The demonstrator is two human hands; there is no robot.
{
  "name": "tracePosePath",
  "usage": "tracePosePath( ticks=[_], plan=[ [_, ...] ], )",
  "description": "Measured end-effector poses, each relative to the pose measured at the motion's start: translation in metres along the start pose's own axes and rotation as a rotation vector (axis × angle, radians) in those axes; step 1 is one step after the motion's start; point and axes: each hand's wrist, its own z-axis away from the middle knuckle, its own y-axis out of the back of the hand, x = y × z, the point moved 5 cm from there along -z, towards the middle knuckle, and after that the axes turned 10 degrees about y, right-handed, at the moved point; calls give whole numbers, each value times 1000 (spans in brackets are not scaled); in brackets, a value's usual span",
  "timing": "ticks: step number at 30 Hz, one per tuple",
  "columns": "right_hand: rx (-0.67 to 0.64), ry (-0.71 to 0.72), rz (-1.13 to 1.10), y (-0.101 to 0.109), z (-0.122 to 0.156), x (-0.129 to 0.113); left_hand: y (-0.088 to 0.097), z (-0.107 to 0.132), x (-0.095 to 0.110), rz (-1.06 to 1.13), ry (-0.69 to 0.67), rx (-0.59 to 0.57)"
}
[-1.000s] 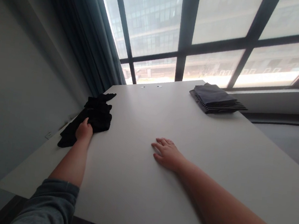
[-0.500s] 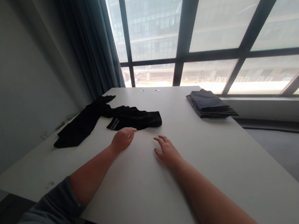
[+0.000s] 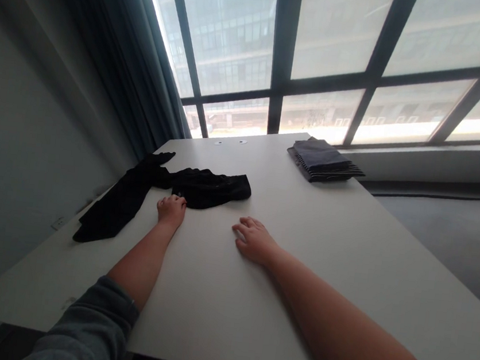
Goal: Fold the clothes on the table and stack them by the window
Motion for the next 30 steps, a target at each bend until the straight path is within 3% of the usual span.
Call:
tracePosePath(
  ticks=[4,9,12,14,16,19,22,26,30],
  plan=[
    [124,-24,-106,5,-2,3,8,35,46,8,-217,-111],
    [426,-7,-209,27,1,5,16,120,107,118,-523,-322],
    [376,6,-237,27,2,8,24,172,133,354,-866,-623],
    [241,18,-196,20,2,10,32,185,136,445,-1010,-733],
    [129,38,-129,15,3,11,36,169,127,418,-966,-631],
    [57,35,-93,16,7,11,36,118,96,254,-697,-329],
    [-14,9,-94,21,12,7,29,69,54,75,-425,-171],
    [-154,1,-64,27,17,1,16,32,6,-72,-158,-145],
    [-217,-7,-111,36,25,10,15,21,-14,-204,-31,-240]
  ],
)
